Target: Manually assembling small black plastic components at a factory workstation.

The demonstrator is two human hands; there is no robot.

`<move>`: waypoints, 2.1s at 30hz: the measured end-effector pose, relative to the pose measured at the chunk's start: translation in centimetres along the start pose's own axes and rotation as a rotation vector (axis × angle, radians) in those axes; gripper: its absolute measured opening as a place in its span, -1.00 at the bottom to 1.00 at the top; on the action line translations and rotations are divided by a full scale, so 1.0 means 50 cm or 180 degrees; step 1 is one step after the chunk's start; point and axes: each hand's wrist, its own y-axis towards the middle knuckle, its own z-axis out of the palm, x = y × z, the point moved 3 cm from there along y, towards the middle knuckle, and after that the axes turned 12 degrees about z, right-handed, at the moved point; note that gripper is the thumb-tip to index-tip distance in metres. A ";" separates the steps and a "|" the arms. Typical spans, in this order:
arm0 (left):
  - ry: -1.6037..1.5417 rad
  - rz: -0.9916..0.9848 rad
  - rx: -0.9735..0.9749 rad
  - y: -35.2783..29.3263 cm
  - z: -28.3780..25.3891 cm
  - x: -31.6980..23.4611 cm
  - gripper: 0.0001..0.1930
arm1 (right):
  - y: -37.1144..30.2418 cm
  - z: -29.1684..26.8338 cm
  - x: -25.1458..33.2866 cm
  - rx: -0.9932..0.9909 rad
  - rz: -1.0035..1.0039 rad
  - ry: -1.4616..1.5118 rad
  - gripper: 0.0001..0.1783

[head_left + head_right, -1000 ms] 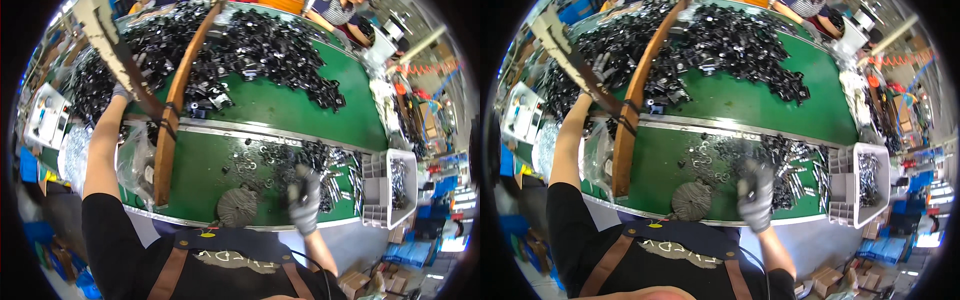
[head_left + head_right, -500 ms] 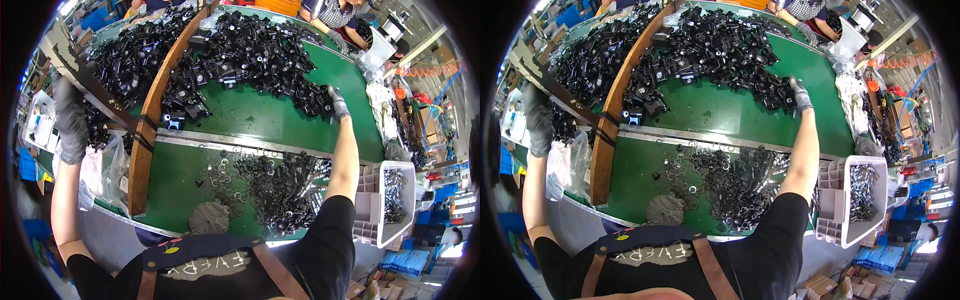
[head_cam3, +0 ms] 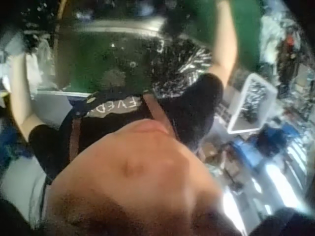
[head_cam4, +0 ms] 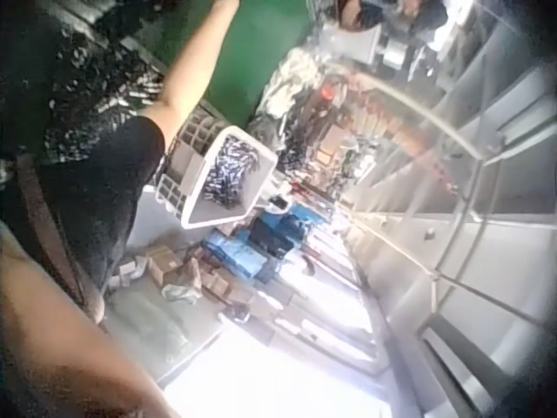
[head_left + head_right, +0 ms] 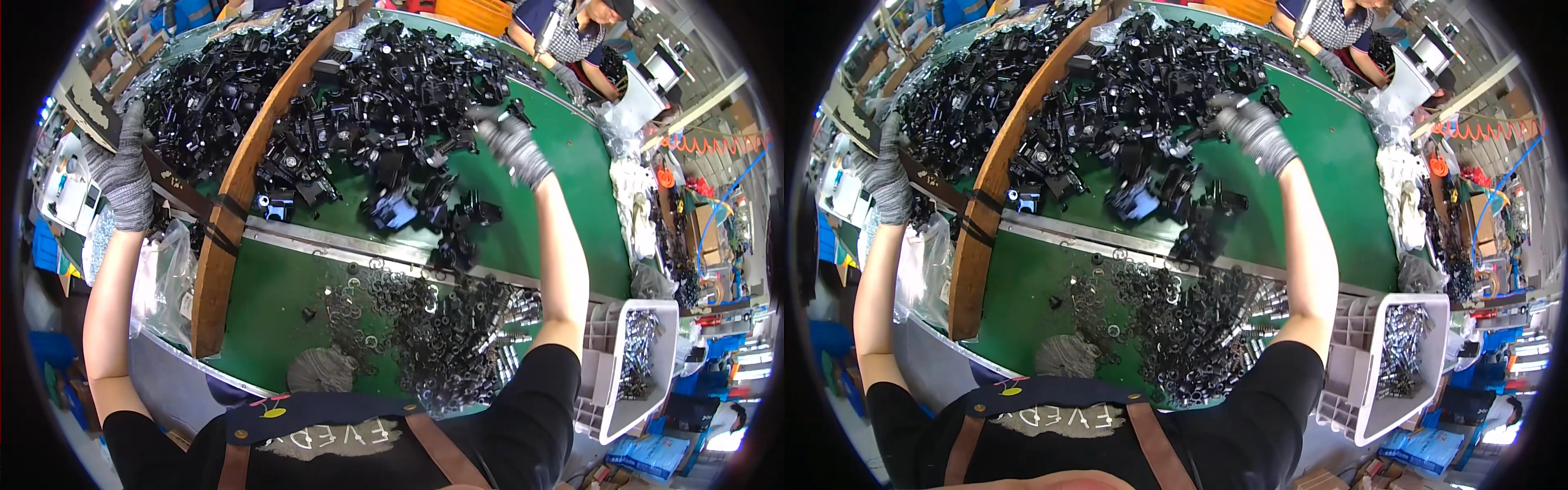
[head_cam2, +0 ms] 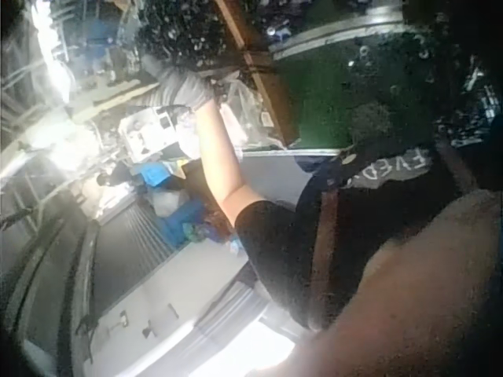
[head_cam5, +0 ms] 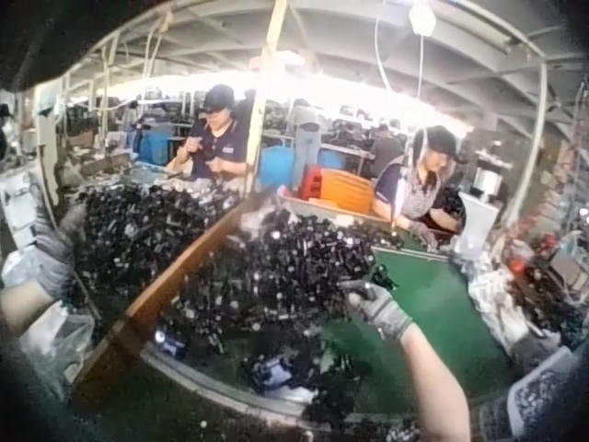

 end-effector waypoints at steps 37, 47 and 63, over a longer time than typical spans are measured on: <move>0.0256 -0.0347 0.0532 -0.054 -0.014 -0.185 -0.46 | -0.435 0.230 0.018 -0.0521 0.0760 -0.0260 -0.33; -0.0937 0.1475 0.1415 -0.320 -0.142 -0.360 -0.33 | -0.402 0.220 -0.027 -0.0524 0.0306 -0.0330 -0.68; -0.3156 -0.2304 0.0891 -0.566 -0.087 -0.296 -0.32 | -0.692 0.232 -0.067 -0.2905 0.0189 -0.1362 -0.70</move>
